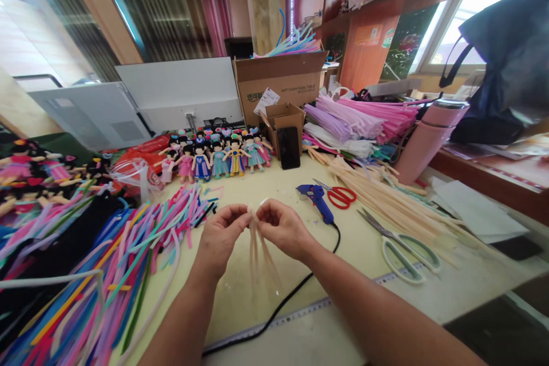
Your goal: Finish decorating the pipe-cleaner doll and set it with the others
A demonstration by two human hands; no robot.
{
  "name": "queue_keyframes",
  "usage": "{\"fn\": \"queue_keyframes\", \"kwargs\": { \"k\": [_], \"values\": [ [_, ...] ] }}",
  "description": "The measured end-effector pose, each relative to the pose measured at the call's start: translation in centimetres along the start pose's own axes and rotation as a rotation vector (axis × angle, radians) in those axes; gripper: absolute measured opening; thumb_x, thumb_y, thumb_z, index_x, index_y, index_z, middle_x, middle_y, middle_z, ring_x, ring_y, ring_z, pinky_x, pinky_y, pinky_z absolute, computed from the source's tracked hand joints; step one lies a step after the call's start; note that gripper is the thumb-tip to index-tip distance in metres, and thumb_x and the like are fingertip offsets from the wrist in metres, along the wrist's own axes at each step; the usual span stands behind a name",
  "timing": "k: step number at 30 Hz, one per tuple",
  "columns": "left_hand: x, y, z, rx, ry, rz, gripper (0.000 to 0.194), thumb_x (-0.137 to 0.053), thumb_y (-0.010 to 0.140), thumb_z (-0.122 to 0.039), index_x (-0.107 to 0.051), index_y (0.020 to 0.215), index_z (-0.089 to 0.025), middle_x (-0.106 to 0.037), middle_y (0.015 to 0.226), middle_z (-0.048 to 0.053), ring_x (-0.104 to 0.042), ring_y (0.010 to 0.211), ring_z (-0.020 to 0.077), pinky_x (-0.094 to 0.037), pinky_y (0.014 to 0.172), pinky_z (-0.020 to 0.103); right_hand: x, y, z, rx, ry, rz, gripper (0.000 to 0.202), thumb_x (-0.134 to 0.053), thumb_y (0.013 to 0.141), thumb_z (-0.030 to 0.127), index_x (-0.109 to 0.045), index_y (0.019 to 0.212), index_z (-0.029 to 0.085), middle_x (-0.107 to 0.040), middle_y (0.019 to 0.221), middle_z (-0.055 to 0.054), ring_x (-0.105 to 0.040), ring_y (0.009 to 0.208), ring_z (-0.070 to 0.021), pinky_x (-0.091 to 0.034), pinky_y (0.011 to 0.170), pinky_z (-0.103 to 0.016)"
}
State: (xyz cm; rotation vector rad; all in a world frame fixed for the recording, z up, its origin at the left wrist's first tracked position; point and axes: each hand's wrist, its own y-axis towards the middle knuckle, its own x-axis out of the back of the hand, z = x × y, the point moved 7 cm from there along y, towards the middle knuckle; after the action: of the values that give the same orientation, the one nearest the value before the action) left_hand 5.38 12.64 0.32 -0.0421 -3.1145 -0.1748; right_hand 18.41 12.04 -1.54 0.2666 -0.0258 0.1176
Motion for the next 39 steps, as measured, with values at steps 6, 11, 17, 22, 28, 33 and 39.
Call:
{"fn": "queue_keyframes", "kwargs": {
  "k": [6, 11, 17, 22, 28, 33, 39],
  "values": [
    [0.0, 0.0, 0.2, -0.035, 0.017, -0.018, 0.022, -0.072, 0.059, -0.029, -0.066, 0.077, -0.017, -0.069, 0.072, 0.0, -0.064, 0.071, 0.0156, -0.052, 0.075, 0.03, 0.0, 0.0, 0.0, -0.023, -0.02, -0.011, 0.018, -0.063, 0.074, 0.032, -0.05, 0.072, 0.019, -0.05, 0.064, 0.004, -0.043, 0.059, -0.0095, -0.035, 0.054, -0.024],
    [0.0, -0.1, 0.3, -0.045, 0.051, -0.014, 0.022, -0.07, 0.062, -0.029, -0.066, 0.079, -0.017, -0.07, 0.075, 0.002, -0.065, 0.074, 0.0172, -0.052, 0.076, 0.031, -0.1, -0.1, -0.2, -0.034, -0.059, -0.017, 0.024, -0.059, 0.079, 0.039, -0.049, 0.072, 0.019, -0.05, 0.066, 0.004, -0.043, 0.059, -0.0095, -0.036, 0.055, -0.024],
    [-0.2, 0.2, 0.9, -0.002, -0.021, 0.02, 0.023, -0.073, 0.06, -0.027, -0.067, 0.079, -0.017, -0.068, 0.075, 0.0, -0.062, 0.072, 0.015, -0.049, 0.077, 0.029, -0.1, 0.1, -0.7, -0.032, -0.026, -0.013, 0.021, -0.065, 0.073, 0.032, -0.049, 0.072, 0.019, -0.05, 0.066, 0.005, -0.045, 0.059, -0.0089, -0.036, 0.054, -0.023],
    [-0.3, 0.3, 1.4, 0.072, -0.088, 0.065, 0.027, -0.076, 0.056, -0.024, -0.069, 0.081, -0.016, -0.069, 0.078, 0.001, -0.061, 0.073, 0.0148, -0.047, 0.076, 0.029, -0.2, 0.3, -0.7, -0.054, 0.106, -0.003, 0.024, -0.069, 0.071, 0.033, -0.05, 0.072, 0.018, -0.051, 0.065, 0.005, -0.045, 0.056, -0.0081, -0.035, 0.053, -0.022],
    [-0.6, 0.2, 1.7, 0.137, -0.165, 0.111, 0.032, -0.077, 0.052, -0.02, -0.071, 0.084, -0.015, -0.07, 0.08, 0.001, -0.058, 0.072, 0.0142, -0.044, 0.073, 0.028, -0.4, 0.3, -0.7, -0.058, 0.211, -0.001, 0.031, -0.076, 0.066, 0.035, -0.051, 0.072, 0.018, -0.055, 0.065, 0.005, -0.048, 0.058, -0.0087, -0.037, 0.054, -0.022],
    [-0.5, 0.2, 1.9, 0.17, -0.135, 0.119, 0.019, -0.071, 0.054, -0.019, -0.07, 0.073, -0.016, -0.064, 0.067, -0.001, -0.05, 0.063, 0.0112, -0.038, 0.063, 0.025, -0.3, 0.2, -1.0, -0.024, 0.143, -0.021, 0.026, -0.073, 0.068, 0.033, -0.053, 0.074, 0.018, -0.057, 0.067, 0.003, -0.05, 0.059, -0.0093, -0.039, 0.055, -0.023],
    [-0.3, 0.2, 1.7, 0.139, -0.048, 0.102, 0.011, -0.066, 0.054, -0.019, -0.066, 0.065, -0.017, -0.058, 0.06, -0.004, -0.045, 0.059, 0.0101, -0.034, 0.059, 0.024, 0.2, 0.0, -0.7, 0.029, 0.009, -0.047, 0.016, -0.064, 0.073, 0.03, -0.054, 0.076, 0.019, -0.056, 0.067, 0.003, -0.051, 0.06, -0.0101, -0.041, 0.055, -0.024]
  ]
}}
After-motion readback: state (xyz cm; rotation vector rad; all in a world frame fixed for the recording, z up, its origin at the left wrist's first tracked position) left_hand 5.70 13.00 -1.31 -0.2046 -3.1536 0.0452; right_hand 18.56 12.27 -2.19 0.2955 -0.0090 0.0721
